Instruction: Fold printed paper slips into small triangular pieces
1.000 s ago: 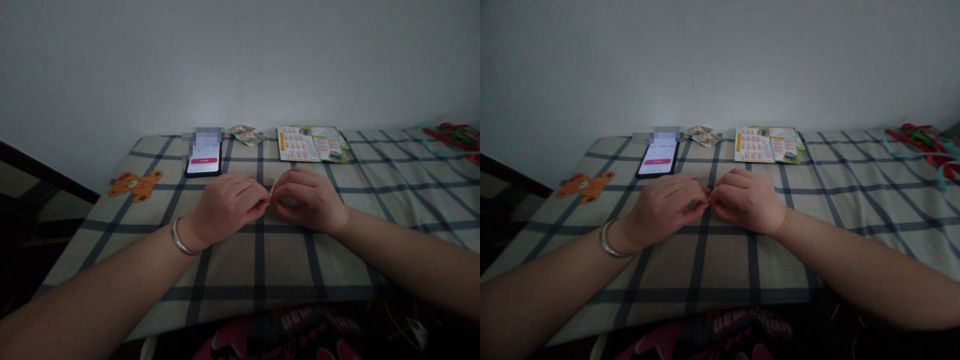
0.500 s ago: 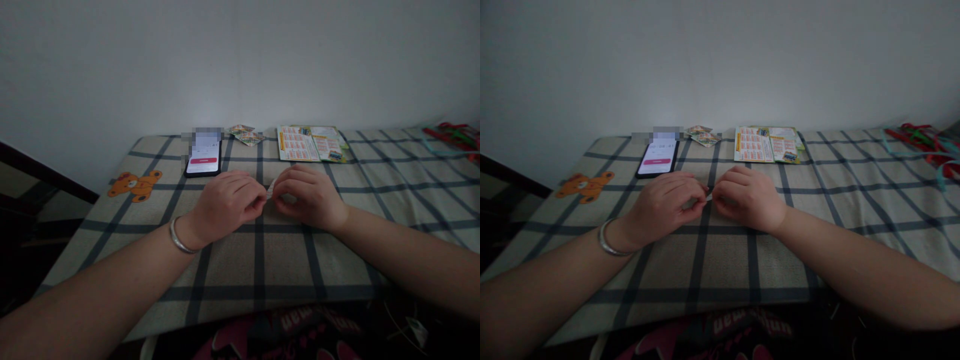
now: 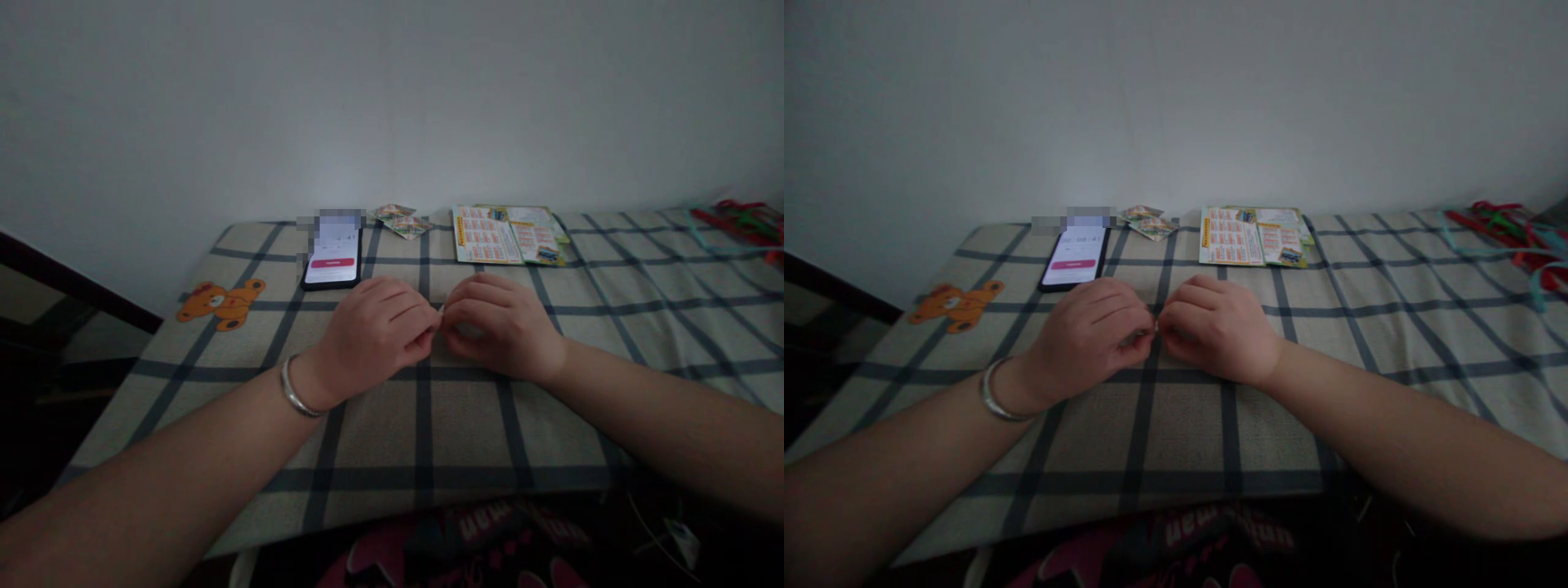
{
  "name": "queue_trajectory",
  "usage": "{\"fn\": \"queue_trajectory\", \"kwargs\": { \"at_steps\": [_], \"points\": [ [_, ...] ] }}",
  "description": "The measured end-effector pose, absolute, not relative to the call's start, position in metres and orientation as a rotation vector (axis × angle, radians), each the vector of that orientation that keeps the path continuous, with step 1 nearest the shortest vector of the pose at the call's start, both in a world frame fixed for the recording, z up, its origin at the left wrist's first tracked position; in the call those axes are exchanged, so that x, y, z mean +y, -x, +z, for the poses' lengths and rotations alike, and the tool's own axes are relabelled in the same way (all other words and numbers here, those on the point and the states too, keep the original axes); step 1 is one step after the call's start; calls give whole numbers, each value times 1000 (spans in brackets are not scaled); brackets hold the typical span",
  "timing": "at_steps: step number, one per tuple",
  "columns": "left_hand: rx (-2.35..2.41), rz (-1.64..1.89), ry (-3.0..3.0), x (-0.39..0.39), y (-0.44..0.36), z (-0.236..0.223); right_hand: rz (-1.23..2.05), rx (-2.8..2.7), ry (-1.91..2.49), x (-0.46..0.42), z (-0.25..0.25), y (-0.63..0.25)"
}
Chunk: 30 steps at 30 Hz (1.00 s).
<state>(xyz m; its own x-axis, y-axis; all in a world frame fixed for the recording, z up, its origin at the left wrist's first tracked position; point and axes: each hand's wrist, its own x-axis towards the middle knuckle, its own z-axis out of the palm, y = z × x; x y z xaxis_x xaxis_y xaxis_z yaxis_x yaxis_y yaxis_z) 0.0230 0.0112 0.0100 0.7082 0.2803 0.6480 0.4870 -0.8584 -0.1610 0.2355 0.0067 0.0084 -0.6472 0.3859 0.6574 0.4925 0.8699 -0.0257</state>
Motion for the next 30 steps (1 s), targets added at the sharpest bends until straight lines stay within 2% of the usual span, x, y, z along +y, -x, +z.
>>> {"fn": "queue_trajectory", "kwargs": {
  "at_steps": [15,21,26,30],
  "points": [
    [-648,-903,2634,14,-20,12,-178,-2327,652,10,11,-239],
    [-897,-949,2738,15,-17,10,-143,-2263,695,12,10,-243],
    [-1165,-921,2900,17,-17,8,-305,-2252,610,9,9,-241],
    [-1070,-844,2947,22,-18,1,-320,-2351,477,9,9,-239]
  ]
}}
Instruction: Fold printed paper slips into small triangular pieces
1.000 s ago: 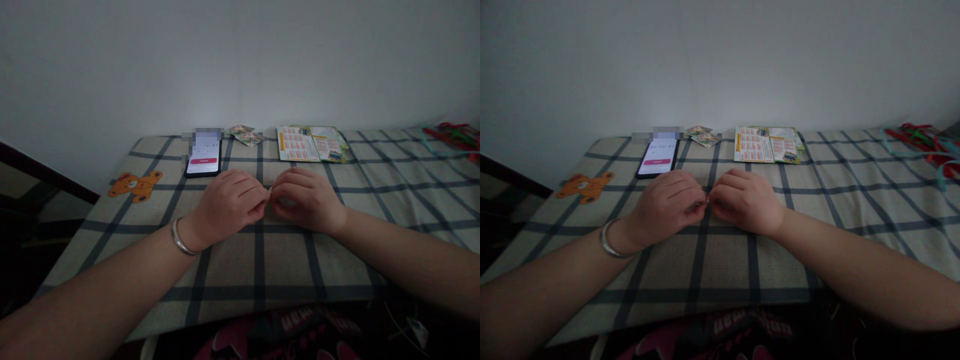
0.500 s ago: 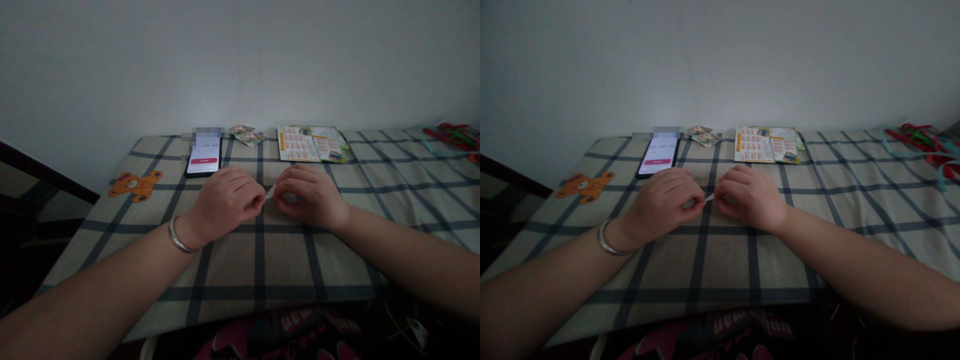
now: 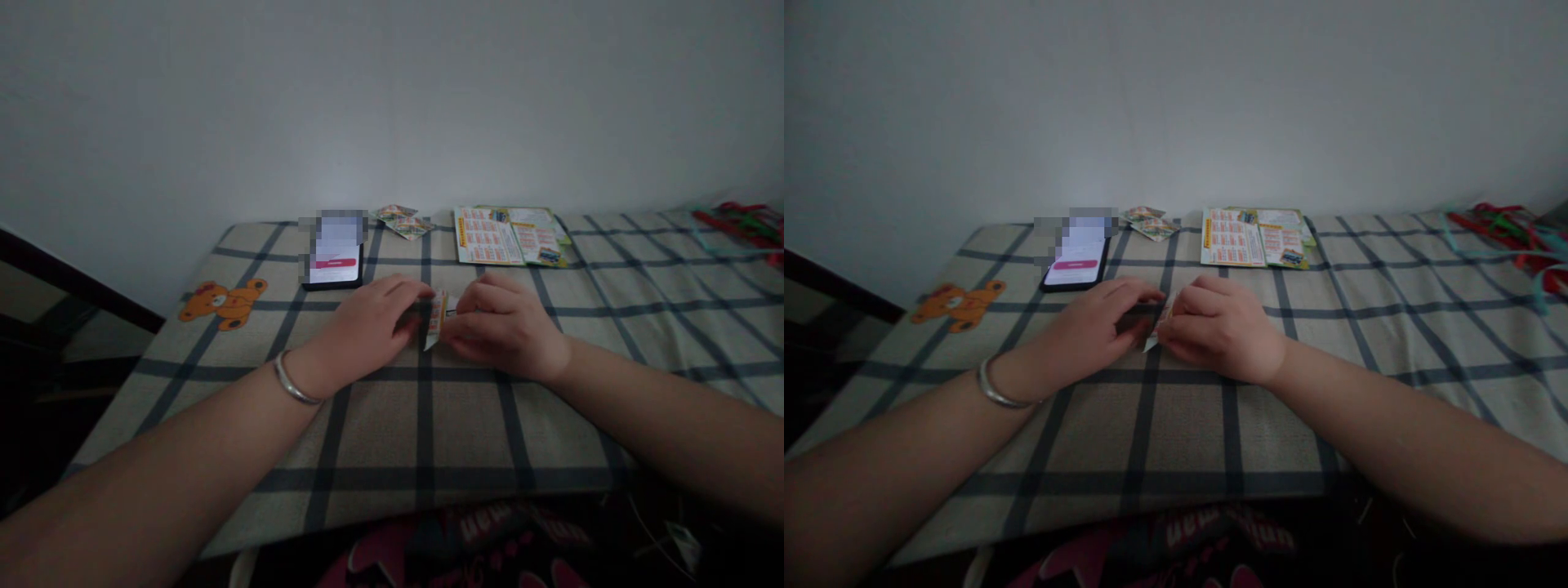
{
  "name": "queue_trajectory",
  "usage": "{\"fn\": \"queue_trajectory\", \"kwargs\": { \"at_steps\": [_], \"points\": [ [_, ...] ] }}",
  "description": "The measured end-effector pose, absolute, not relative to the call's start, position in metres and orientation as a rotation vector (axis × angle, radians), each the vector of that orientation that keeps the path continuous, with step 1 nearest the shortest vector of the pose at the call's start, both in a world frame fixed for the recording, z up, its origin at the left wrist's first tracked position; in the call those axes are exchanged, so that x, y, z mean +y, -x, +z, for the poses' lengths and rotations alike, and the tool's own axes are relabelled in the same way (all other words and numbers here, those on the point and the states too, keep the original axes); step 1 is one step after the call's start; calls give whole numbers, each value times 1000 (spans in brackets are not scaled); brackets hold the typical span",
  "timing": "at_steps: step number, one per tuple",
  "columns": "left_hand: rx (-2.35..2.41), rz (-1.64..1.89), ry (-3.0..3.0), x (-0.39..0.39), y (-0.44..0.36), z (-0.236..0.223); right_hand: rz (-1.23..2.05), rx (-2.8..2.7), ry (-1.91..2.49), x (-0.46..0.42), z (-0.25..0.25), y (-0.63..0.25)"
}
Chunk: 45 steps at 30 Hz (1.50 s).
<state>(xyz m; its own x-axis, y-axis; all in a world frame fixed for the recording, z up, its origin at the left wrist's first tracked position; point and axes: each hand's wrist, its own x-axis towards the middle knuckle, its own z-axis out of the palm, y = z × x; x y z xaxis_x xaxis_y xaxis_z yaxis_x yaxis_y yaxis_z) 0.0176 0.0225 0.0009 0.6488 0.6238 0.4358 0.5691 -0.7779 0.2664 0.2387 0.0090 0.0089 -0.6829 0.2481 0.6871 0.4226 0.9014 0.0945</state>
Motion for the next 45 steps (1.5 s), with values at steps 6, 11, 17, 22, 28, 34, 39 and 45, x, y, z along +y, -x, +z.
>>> {"fn": "queue_trajectory", "kwargs": {
  "at_steps": [6,11,17,22,28,34,39,45],
  "points": [
    [831,854,-2863,31,-17,-6,-148,-2351,447,15,7,-238],
    [866,965,-2967,29,-14,0,-41,-2378,473,15,6,-238],
    [866,1067,-2963,27,-14,3,54,-2375,509,14,6,-237],
    [871,1030,-2966,26,-14,4,128,-2408,565,15,6,-238],
    [899,989,-2934,23,-14,5,172,-2422,748,14,5,-238],
    [832,970,-2809,24,-15,4,323,-2401,900,14,4,-237],
    [759,1041,-2702,25,-17,4,485,-2346,917,17,4,-238],
    [735,1077,-2684,21,-19,6,704,-2186,1002,20,2,-237]
  ]
}}
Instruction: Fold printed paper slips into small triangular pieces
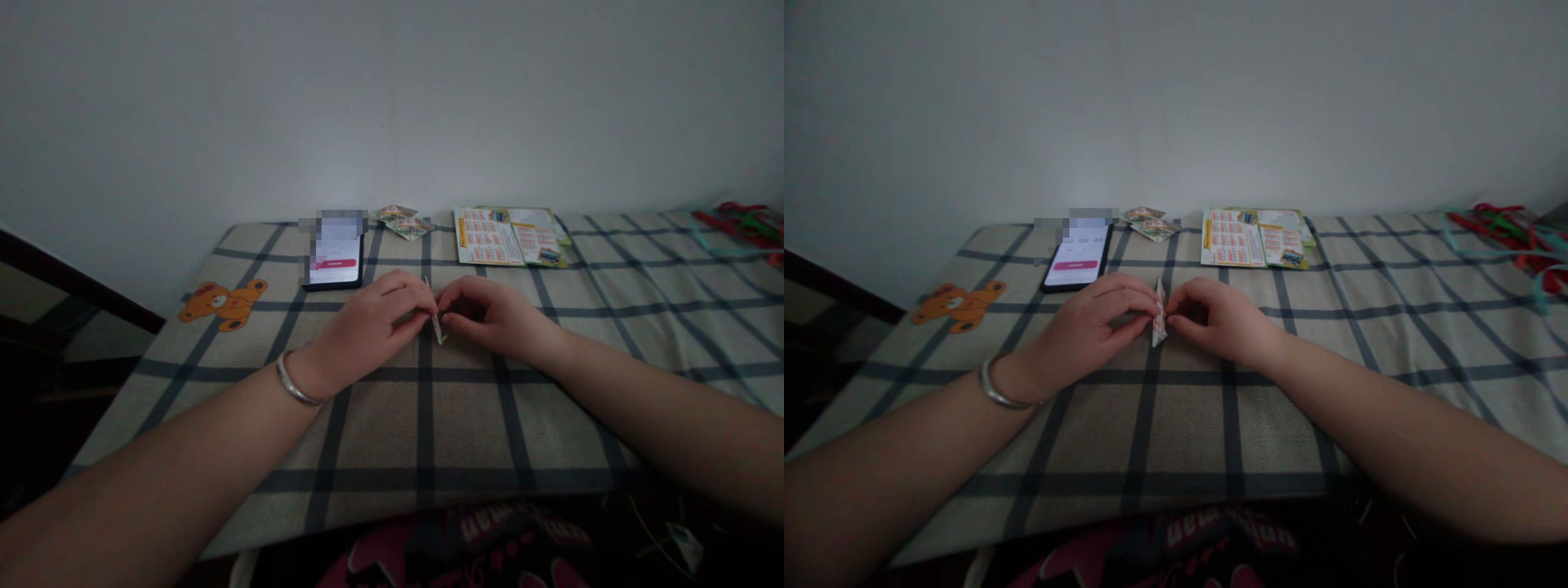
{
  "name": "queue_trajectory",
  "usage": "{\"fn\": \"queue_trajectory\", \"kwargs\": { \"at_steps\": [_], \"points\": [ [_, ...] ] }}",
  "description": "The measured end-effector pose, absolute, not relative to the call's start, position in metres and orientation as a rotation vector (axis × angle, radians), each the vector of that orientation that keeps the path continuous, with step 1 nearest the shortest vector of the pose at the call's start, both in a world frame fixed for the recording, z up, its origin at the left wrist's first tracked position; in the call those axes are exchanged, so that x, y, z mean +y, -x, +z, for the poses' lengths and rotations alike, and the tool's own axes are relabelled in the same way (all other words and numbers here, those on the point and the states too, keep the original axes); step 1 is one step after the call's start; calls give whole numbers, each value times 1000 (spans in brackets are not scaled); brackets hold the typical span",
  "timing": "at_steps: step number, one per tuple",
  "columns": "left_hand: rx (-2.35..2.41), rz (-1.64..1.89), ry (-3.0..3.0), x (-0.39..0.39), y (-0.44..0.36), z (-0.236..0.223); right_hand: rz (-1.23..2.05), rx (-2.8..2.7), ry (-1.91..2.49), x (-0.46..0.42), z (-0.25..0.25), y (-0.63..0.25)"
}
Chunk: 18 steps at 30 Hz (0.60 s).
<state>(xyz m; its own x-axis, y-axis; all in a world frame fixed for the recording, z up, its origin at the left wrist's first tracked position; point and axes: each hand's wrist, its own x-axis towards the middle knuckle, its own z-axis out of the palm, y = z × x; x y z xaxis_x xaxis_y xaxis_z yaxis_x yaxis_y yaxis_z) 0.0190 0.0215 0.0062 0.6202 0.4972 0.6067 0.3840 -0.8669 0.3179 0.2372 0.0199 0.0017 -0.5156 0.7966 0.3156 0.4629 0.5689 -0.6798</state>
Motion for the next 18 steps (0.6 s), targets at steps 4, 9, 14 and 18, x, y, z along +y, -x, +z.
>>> {"fn": "queue_trajectory", "kwargs": {
  "at_steps": [4,9,14,18],
  "points": [
    [744,1068,-2705,17,-20,8,897,-2055,1009,22,-4,-237],
    [715,1034,-2717,14,-22,10,1015,-1872,968,24,-10,-236],
    [696,1014,-2710,14,-24,8,1063,-1776,922,25,-12,-235],
    [738,987,-2702,14,-25,6,1092,-1744,917,26,-12,-234]
  ]
}}
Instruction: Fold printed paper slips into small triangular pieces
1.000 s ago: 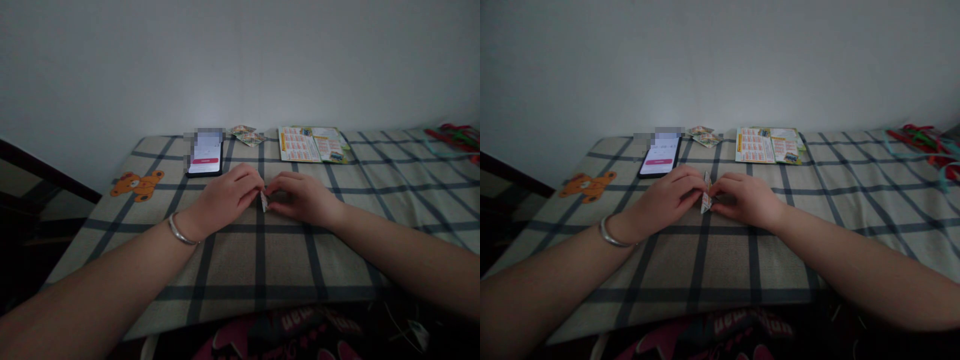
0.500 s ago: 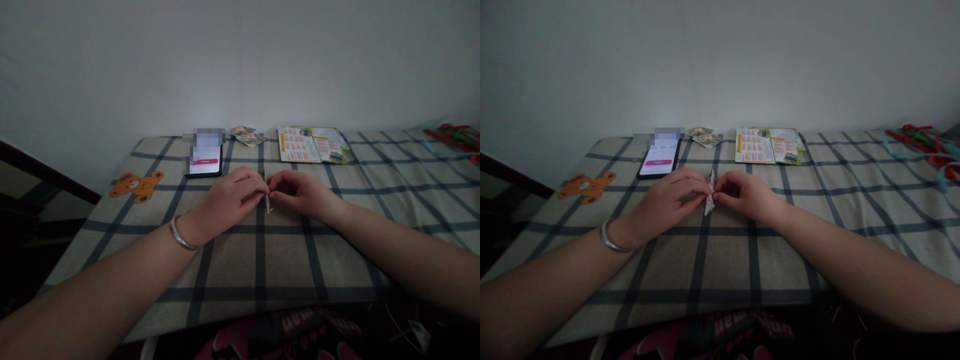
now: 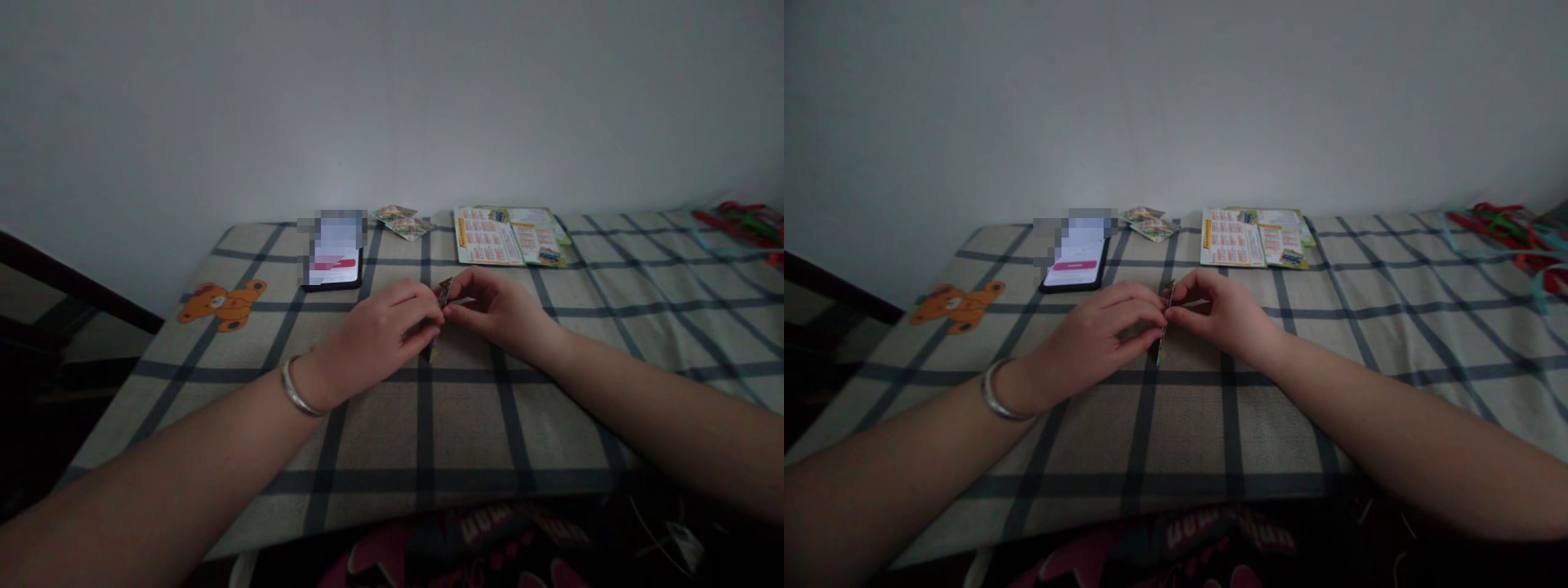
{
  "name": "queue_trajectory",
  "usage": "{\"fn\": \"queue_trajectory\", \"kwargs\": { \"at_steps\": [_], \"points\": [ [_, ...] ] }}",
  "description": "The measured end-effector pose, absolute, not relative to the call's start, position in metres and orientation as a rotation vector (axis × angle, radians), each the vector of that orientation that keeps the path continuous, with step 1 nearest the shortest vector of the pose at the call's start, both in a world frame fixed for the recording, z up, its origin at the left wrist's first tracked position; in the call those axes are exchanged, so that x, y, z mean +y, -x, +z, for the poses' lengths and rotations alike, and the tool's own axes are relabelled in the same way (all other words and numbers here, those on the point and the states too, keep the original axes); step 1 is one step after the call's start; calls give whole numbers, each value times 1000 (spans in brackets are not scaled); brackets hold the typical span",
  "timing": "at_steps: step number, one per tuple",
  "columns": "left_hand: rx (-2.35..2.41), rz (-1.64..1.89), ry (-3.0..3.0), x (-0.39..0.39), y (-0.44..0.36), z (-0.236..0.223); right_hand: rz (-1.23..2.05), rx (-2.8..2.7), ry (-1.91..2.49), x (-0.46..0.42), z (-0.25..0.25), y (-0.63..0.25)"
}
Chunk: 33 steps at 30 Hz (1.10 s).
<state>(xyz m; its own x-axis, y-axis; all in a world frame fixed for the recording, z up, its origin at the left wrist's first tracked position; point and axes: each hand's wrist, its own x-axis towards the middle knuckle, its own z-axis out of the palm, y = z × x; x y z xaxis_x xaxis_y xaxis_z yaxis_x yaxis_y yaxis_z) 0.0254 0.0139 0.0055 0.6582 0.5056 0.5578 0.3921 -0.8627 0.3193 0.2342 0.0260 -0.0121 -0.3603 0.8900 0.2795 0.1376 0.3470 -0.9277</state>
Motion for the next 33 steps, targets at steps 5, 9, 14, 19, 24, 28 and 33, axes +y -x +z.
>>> {"fn": "queue_trajectory", "kwargs": {
  "at_steps": [5,9,14,19,24,28,33],
  "points": [
    [813,979,-2647,13,-27,6,1127,-1732,909,25,-10,-233],
    [886,973,-2559,13,-28,3,1048,-1764,926,23,-8,-232],
    [903,1032,-2430,15,-28,-6,974,-1776,940,22,-7,-233],
    [888,1054,-2401,16,-27,-8,957,-1779,929,21,-6,-233],
    [865,1055,-2386,16,-28,-5,915,-1836,980,22,-6,-233],
    [858,1030,-2406,17,-28,-4,898,-1861,967,24,-9,-234],
    [854,1043,-2344,17,-28,-6,880,-1889,963,23,-9,-234]
  ]
}}
